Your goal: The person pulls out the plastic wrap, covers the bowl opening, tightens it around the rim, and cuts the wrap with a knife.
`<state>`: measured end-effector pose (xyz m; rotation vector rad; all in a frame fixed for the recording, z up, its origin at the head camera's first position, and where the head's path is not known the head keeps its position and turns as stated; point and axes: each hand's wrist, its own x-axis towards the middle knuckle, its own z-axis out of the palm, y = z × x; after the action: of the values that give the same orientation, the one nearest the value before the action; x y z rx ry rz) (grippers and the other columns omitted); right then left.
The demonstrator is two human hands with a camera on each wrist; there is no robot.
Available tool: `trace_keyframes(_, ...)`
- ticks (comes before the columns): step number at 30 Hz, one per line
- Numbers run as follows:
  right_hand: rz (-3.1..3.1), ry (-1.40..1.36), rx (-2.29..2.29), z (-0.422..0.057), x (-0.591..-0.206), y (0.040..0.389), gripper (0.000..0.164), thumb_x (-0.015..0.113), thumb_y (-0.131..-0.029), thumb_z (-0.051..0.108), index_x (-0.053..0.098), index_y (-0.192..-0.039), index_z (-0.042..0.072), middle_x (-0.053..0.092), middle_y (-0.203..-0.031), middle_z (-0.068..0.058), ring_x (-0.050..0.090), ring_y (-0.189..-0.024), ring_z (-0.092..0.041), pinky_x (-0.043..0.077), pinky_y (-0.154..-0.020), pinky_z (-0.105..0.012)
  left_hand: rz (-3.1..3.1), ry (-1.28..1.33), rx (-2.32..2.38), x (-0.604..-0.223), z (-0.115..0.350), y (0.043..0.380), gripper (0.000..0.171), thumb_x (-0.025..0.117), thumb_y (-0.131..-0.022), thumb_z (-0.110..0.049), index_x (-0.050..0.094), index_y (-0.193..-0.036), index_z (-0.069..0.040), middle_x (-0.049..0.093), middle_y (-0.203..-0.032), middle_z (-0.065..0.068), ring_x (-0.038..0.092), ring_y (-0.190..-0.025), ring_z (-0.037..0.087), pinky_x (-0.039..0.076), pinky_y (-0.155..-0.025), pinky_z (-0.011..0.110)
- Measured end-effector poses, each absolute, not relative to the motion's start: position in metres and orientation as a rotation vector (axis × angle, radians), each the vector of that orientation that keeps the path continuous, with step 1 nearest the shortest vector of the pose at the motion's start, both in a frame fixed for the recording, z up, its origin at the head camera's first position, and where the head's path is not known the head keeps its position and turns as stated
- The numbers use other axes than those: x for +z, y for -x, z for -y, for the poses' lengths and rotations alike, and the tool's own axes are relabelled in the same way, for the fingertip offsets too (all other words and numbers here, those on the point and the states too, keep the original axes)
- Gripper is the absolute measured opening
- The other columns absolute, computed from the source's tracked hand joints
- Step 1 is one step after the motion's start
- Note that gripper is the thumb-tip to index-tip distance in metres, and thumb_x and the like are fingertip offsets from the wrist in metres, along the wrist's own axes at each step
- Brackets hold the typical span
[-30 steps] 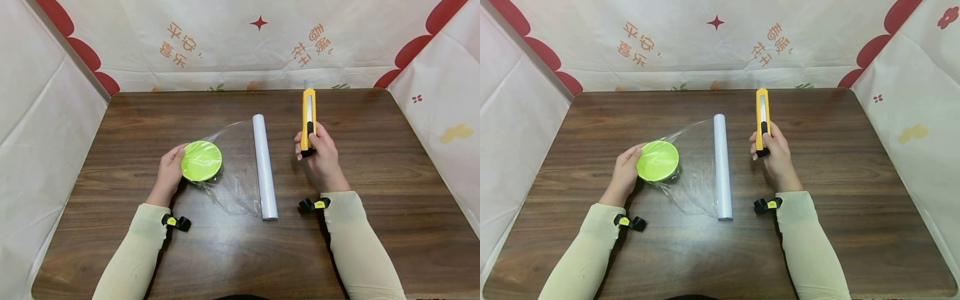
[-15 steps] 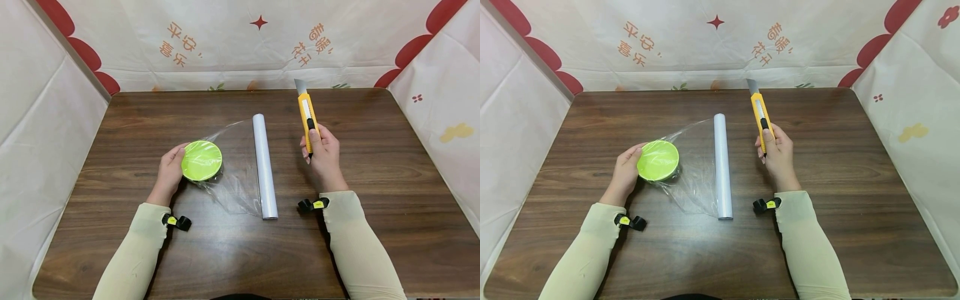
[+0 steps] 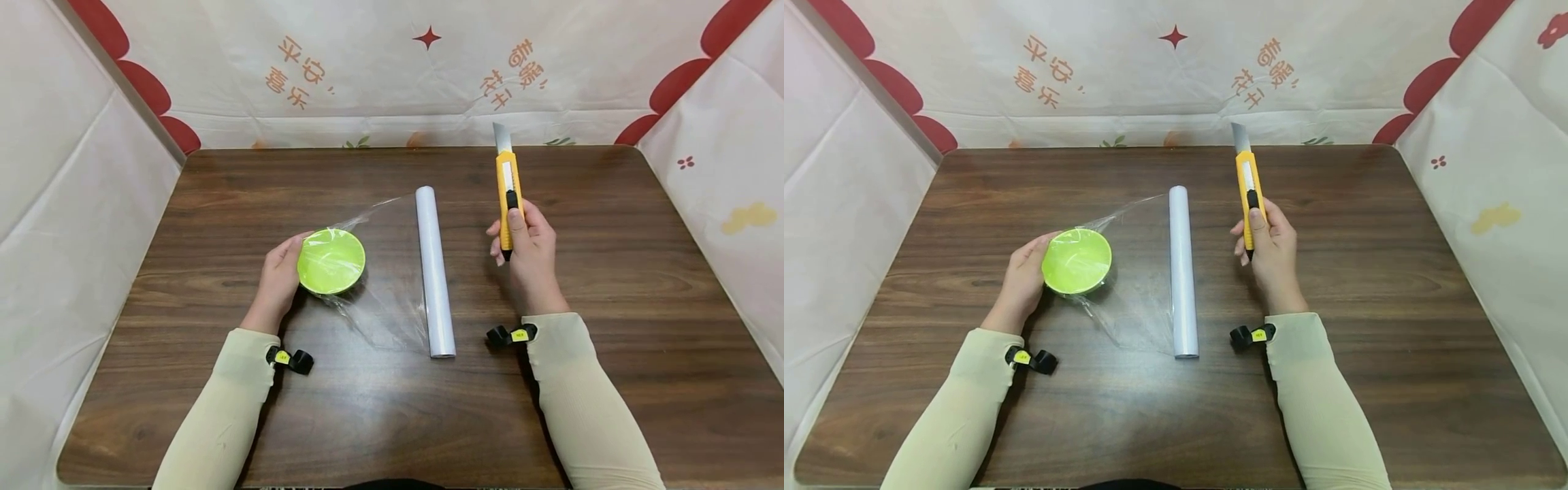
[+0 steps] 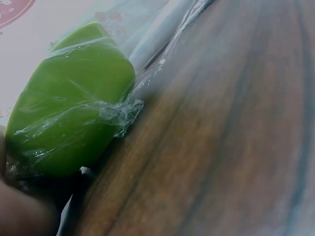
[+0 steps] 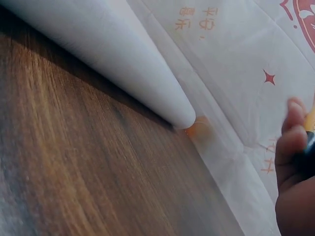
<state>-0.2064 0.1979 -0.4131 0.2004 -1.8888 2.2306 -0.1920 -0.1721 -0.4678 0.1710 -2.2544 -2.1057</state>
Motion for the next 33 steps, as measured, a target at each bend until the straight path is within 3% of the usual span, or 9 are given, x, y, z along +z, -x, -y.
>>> trace_keyframes(4,1.865,-0.301,2.303,-0.2,-0.413,0.209,0.039,0.045,-0.095,0.018,0.041,-0.132,0.007,0.065,-0.089,-0.014,0.062,-0.054,-0.022,0.052,-0.048,-0.027,2.245,-0.17,-2.157,-0.467,0.174,0.194,0.048,0.036,-0.097,-0.04,0.053,-0.126,-0.007,0.052,-0.13,0.013,0.05,-0.119,0.016,0.044,-0.096,0.026)
trace_keyframes(7,1.843,-0.326,2.344,-0.201,-0.414,0.213,0.035,0.045,-0.095,0.015,0.039,-0.129,0.006,0.062,-0.097,-0.017,0.063,-0.059,-0.024,0.053,-0.05,-0.027,2.244,-0.171,-2.187,-0.464,0.176,0.195,0.052,0.034,-0.097,-0.043,0.051,-0.128,-0.005,0.05,-0.133,0.014,0.047,-0.121,0.017,0.04,-0.101,0.028)
trace_keyframes(13,1.868,-0.283,2.333,-0.198,-0.409,0.221,0.03,0.046,-0.095,0.013,0.042,-0.123,0.004,0.058,-0.088,-0.014,0.056,-0.055,-0.019,0.05,-0.045,-0.023,2.235,-0.143,-2.288,-0.46,0.185,0.197,0.059,0.028,-0.097,-0.046,0.043,-0.132,-0.001,0.045,-0.136,0.019,0.047,-0.121,0.018,0.039,-0.1,0.024)
trace_keyframes(17,2.036,-0.267,2.169,-0.193,-0.394,0.224,0.035,0.047,-0.095,0.014,0.043,-0.129,0.008,0.058,-0.082,-0.013,0.051,-0.053,-0.018,0.048,-0.044,-0.021,2.295,-0.107,-2.279,-0.452,0.191,0.206,0.058,0.033,-0.097,-0.043,0.041,-0.133,0.001,0.044,-0.136,0.021,0.044,-0.126,0.024,0.034,-0.107,0.033)
trace_keyframes(23,2.333,-0.248,1.869,-0.184,-0.367,0.23,0.041,0.046,-0.095,0.022,0.038,-0.135,0.024,0.058,-0.087,-0.013,0.05,-0.055,-0.022,0.047,-0.045,-0.024,2.687,-0.071,-2.035,-0.41,0.182,0.237,0.049,0.04,-0.096,-0.035,0.041,-0.134,-0.004,0.042,-0.138,0.018,0.042,-0.126,0.03,0.037,-0.104,0.041)
trace_keyframes(28,2.46,-0.192,1.719,-0.174,-0.354,0.24,0.043,0.049,-0.093,0.029,0.036,-0.134,0.03,0.059,-0.09,-0.012,0.051,-0.059,-0.025,0.048,-0.048,-0.029,3.071,0.057,-1.621,-0.366,0.161,0.27,0.048,0.04,-0.096,-0.039,0.041,-0.136,-0.013,0.044,-0.138,0.009,0.044,-0.123,0.024,0.038,-0.101,0.041)
trace_keyframes(33,2.573,-0.11,1.591,-0.164,-0.353,0.257,0.045,0.05,-0.092,0.034,0.033,-0.133,0.037,0.059,-0.091,-0.008,0.052,-0.061,-0.024,0.047,-0.047,-0.03,3.258,0.266,-1.437,-0.343,0.134,0.302,0.046,0.041,-0.096,-0.035,0.042,-0.135,-0.012,0.048,-0.134,0.006,0.046,-0.121,0.02,0.039,-0.1,0.037)
